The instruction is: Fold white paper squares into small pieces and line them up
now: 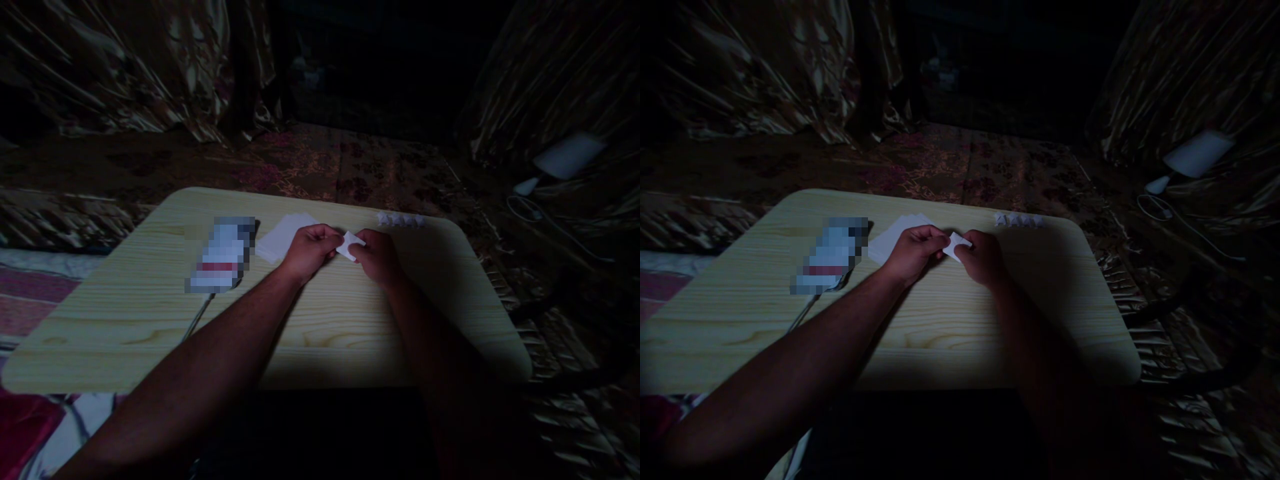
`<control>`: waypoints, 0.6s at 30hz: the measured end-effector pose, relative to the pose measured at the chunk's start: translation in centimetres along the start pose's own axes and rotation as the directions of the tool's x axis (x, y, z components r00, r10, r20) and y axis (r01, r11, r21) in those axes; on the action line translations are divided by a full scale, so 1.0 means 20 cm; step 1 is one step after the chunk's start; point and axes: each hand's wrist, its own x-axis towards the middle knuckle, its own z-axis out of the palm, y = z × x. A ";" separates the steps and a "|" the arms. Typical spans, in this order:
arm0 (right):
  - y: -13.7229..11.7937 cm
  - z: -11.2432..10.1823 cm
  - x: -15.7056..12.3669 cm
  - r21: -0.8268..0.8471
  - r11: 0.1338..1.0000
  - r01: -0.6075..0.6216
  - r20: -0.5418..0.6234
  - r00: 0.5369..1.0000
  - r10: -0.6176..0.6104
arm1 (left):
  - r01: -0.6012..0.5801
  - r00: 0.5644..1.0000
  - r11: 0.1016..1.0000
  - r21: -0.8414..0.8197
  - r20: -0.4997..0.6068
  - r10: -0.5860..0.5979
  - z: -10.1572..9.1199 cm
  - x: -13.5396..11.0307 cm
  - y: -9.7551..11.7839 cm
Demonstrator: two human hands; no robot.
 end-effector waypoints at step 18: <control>-0.01 0.00 0.00 0.010 1.000 0.026 -0.045 0.999 -0.026 | -0.012 1.000 1.000 0.024 0.019 0.011 0.01 -0.01 0.00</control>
